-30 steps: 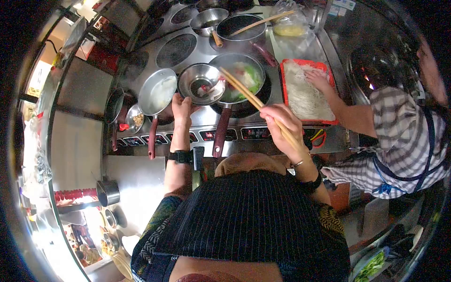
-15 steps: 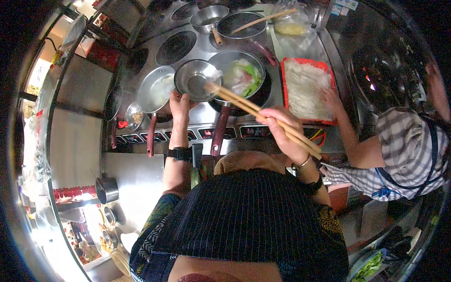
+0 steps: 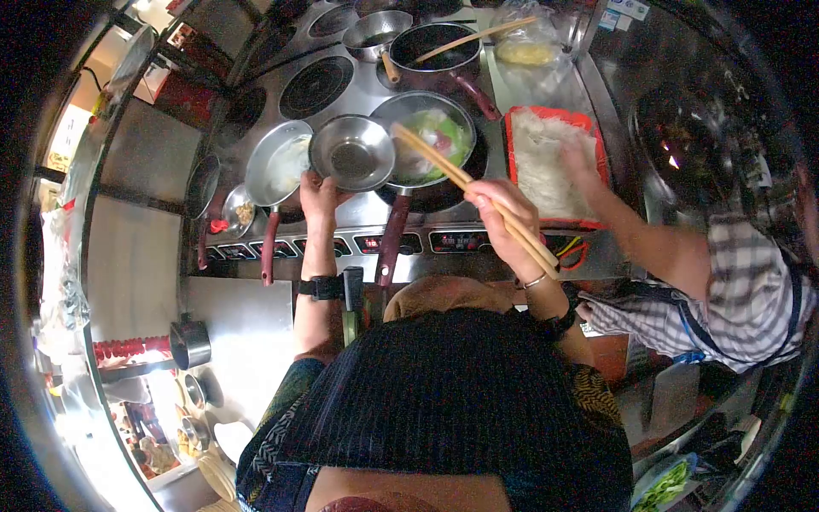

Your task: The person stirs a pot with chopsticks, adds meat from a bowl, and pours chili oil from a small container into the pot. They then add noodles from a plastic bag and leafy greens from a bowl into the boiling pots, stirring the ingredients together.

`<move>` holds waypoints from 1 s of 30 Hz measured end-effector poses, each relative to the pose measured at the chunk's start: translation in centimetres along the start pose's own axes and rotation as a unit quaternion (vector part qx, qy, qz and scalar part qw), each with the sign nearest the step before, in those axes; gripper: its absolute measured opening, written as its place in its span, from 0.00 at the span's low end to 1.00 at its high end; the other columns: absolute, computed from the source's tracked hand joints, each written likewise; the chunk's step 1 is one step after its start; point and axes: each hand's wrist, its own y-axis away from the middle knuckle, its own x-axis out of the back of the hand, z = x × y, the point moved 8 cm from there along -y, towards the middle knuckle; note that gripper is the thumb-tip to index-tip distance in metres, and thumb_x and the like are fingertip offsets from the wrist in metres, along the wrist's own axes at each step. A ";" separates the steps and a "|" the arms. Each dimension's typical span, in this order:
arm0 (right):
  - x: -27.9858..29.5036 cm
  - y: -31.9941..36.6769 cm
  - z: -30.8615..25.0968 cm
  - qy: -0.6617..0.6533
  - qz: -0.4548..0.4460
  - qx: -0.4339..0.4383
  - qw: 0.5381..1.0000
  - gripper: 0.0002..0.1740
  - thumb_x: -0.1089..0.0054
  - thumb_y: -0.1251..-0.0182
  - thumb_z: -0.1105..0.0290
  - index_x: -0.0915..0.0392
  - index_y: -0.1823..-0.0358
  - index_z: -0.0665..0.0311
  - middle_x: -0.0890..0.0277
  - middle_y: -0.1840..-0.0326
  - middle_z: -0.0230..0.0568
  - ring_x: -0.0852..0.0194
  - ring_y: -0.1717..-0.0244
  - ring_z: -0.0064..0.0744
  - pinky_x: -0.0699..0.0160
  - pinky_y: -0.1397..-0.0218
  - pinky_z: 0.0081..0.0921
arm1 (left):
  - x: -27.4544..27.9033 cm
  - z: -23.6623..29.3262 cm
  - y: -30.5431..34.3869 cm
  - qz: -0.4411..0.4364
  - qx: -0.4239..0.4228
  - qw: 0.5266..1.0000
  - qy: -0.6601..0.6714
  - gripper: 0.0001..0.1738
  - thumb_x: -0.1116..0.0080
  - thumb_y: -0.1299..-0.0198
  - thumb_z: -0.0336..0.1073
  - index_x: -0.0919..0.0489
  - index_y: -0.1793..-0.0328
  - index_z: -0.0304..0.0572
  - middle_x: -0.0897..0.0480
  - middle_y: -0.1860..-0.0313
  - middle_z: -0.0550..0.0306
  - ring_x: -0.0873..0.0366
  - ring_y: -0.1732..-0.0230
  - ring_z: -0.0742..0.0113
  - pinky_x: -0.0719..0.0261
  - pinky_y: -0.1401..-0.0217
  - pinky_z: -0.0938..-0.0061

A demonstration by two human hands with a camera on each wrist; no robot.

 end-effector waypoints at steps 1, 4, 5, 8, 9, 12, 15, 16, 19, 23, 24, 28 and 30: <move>0.9 0.1 0.3 -0.004 0.032 -0.010 0.999 0.07 0.50 0.39 0.76 0.25 0.60 0.67 0.25 0.69 0.41 0.23 0.67 0.29 0.24 0.64 0.21 | 0.5 0.3 0.2 0.010 0.006 1.000 0.007 0.14 0.52 0.49 0.23 0.38 0.56 0.29 0.30 0.61 0.47 0.22 0.67 0.61 0.14 0.74 0.70; 2.3 -0.1 3.5 0.002 0.070 -0.111 0.991 0.07 0.48 0.40 0.77 0.24 0.61 0.67 0.24 0.69 0.41 0.23 0.67 0.27 0.24 0.65 0.19 | 2.0 0.7 1.2 0.032 0.031 0.998 0.046 0.12 0.54 0.49 0.21 0.38 0.57 0.32 0.30 0.62 0.49 0.23 0.68 0.63 0.14 0.74 0.72; 2.1 -0.2 4.5 0.002 0.069 -0.109 0.992 0.07 0.48 0.40 0.77 0.24 0.61 0.67 0.24 0.69 0.41 0.23 0.67 0.27 0.24 0.65 0.19 | 2.6 0.5 1.5 0.035 0.037 0.996 0.068 0.11 0.55 0.48 0.21 0.38 0.57 0.32 0.30 0.62 0.50 0.23 0.68 0.64 0.14 0.74 0.72; 0.3 0.5 9.5 -0.100 0.080 -0.211 0.969 0.07 0.46 0.40 0.75 0.24 0.61 0.68 0.23 0.67 0.41 0.23 0.67 0.26 0.24 0.65 0.19 | 5.2 -0.1 2.7 0.055 0.060 0.993 0.089 0.10 0.56 0.47 0.21 0.38 0.58 0.35 0.30 0.62 0.51 0.23 0.68 0.65 0.14 0.72 0.72; -1.0 0.3 9.7 -0.102 0.063 -0.150 0.981 0.07 0.46 0.40 0.74 0.24 0.61 0.68 0.23 0.67 0.41 0.23 0.67 0.26 0.24 0.65 0.19 | 6.1 0.0 3.4 0.065 0.053 0.991 0.107 0.10 0.56 0.47 0.21 0.38 0.58 0.36 0.30 0.62 0.52 0.24 0.68 0.65 0.14 0.71 0.72; -1.7 -0.3 9.0 -0.104 0.011 -0.122 0.987 0.08 0.47 0.37 0.70 0.24 0.61 0.67 0.23 0.67 0.39 0.24 0.67 0.26 0.24 0.64 0.20 | 11.1 0.0 6.1 0.132 0.054 0.983 0.115 0.09 0.54 0.46 0.23 0.38 0.59 0.38 0.29 0.63 0.55 0.24 0.69 0.66 0.15 0.69 0.71; 0.2 -1.6 10.2 -0.085 -0.011 -0.201 0.976 0.12 0.50 0.36 0.66 0.26 0.61 0.68 0.23 0.68 0.40 0.24 0.68 0.27 0.23 0.65 0.22 | 17.2 1.1 10.4 0.206 0.041 0.970 0.126 0.10 0.52 0.46 0.25 0.37 0.59 0.40 0.28 0.67 0.56 0.25 0.70 0.67 0.17 0.70 0.73; 0.6 -2.4 8.7 -0.030 0.008 -0.168 0.985 0.09 0.49 0.38 0.69 0.26 0.61 0.67 0.24 0.68 0.41 0.23 0.70 0.29 0.23 0.65 0.23 | 19.4 1.0 12.0 0.232 0.032 0.962 0.142 0.10 0.51 0.46 0.26 0.37 0.59 0.41 0.28 0.68 0.56 0.25 0.71 0.68 0.18 0.70 0.74; -1.4 -2.9 8.4 0.026 -0.023 0.006 0.999 0.06 0.46 0.42 0.74 0.26 0.62 0.64 0.24 0.68 0.42 0.23 0.69 0.32 0.23 0.65 0.23 | 25.8 -1.6 17.3 0.326 0.030 0.932 0.157 0.10 0.48 0.48 0.29 0.36 0.63 0.44 0.28 0.71 0.56 0.28 0.75 0.68 0.18 0.71 0.71; -2.2 -2.3 6.0 -0.037 -0.122 -0.013 0.992 0.07 0.46 0.40 0.75 0.26 0.61 0.65 0.24 0.67 0.41 0.24 0.68 0.28 0.22 0.65 0.22 | 34.5 -9.6 26.3 0.391 -0.005 0.917 0.080 0.12 0.48 0.47 0.30 0.34 0.57 0.36 0.29 0.63 0.50 0.28 0.65 0.62 0.20 0.59 0.71; -1.7 -2.2 6.0 -0.108 -0.135 -0.043 0.984 0.07 0.47 0.40 0.75 0.25 0.61 0.65 0.24 0.67 0.40 0.24 0.68 0.27 0.22 0.65 0.22 | 35.1 -10.4 28.9 0.413 0.008 0.905 0.102 0.13 0.49 0.46 0.32 0.34 0.56 0.36 0.29 0.61 0.50 0.28 0.63 0.61 0.22 0.56 0.70; 2.1 -3.7 7.3 -0.002 -0.054 -0.141 0.989 0.06 0.46 0.41 0.75 0.25 0.62 0.67 0.23 0.67 0.40 0.24 0.69 0.27 0.24 0.65 0.22 | 36.1 -13.4 37.6 0.479 0.027 0.856 0.193 0.18 0.51 0.41 0.40 0.34 0.51 0.35 0.30 0.52 0.47 0.31 0.52 0.60 0.30 0.44 0.65; 0.9 -4.0 7.7 0.037 -0.075 -0.082 0.993 0.06 0.45 0.41 0.76 0.25 0.62 0.67 0.23 0.68 0.40 0.24 0.68 0.29 0.25 0.64 0.24 | 37.8 -15.4 40.5 0.428 -0.001 0.886 0.179 0.23 0.53 0.39 0.46 0.34 0.44 0.39 0.31 0.47 0.50 0.31 0.48 0.62 0.39 0.38 0.63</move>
